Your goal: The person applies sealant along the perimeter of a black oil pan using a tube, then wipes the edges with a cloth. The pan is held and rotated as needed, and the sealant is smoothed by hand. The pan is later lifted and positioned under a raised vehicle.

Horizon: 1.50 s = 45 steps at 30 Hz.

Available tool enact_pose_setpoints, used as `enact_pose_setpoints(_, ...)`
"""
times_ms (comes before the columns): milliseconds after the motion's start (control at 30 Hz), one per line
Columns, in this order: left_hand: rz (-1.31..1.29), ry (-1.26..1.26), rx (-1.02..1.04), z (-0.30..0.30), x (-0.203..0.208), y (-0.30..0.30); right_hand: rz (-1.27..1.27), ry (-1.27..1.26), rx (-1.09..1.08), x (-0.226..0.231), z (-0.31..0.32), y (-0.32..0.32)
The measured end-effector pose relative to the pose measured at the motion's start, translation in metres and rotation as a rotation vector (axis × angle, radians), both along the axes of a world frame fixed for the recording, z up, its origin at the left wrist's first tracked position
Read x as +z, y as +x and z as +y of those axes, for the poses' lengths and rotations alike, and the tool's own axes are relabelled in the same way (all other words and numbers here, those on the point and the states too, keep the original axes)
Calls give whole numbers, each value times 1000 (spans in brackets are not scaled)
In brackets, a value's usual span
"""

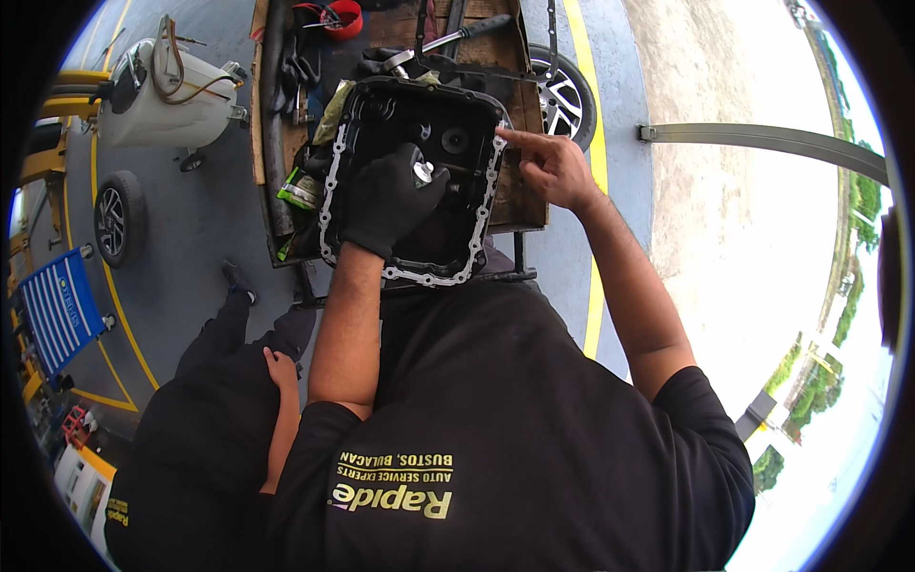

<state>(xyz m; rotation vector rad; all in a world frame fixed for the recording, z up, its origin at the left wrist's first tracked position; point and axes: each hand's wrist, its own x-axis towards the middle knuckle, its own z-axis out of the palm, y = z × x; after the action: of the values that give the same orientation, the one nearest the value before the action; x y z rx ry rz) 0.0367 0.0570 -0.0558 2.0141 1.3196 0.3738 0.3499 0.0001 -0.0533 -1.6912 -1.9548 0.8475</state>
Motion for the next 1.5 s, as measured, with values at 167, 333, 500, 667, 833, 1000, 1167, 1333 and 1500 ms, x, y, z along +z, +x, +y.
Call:
enact_pose_setpoints(167, -14, 29, 3, -1, 1, 0, 14, -68, 8, 2, -2, 0)
enact_pose_setpoints(333, -58, 74, 11, -3, 0, 2, 258, -89, -39, 9, -15, -8)
enact_pose_setpoints(500, -171, 151, -8, -4, 2, 9, 705, -230, -58, 36, -41, -53)
enact_pose_setpoints(667, -171, 172, -49, -8, 11, 17, 733, -337, 7, 54, -57, -78)
enact_pose_setpoints(833, -186, 197, -113, -10, 30, 21, 777, -364, 9, 56, -66, -80)
enact_pose_setpoints(1000, -116, 125, -142, -11, 43, 21, 813, -323, 13, 57, -69, -86)
enact_pose_setpoints(1167, -120, 208, -131, -9, 26, 20, 833, -340, 18, 64, -67, -86)
enact_pose_setpoints(1333, -38, 188, -106, -6, 8, 22, 832, -361, -109, 54, -58, -63)
enact_pose_setpoints(1500, -60, 142, -93, -8, 2, 11, -61, -110, -150, 30, -22, -19)
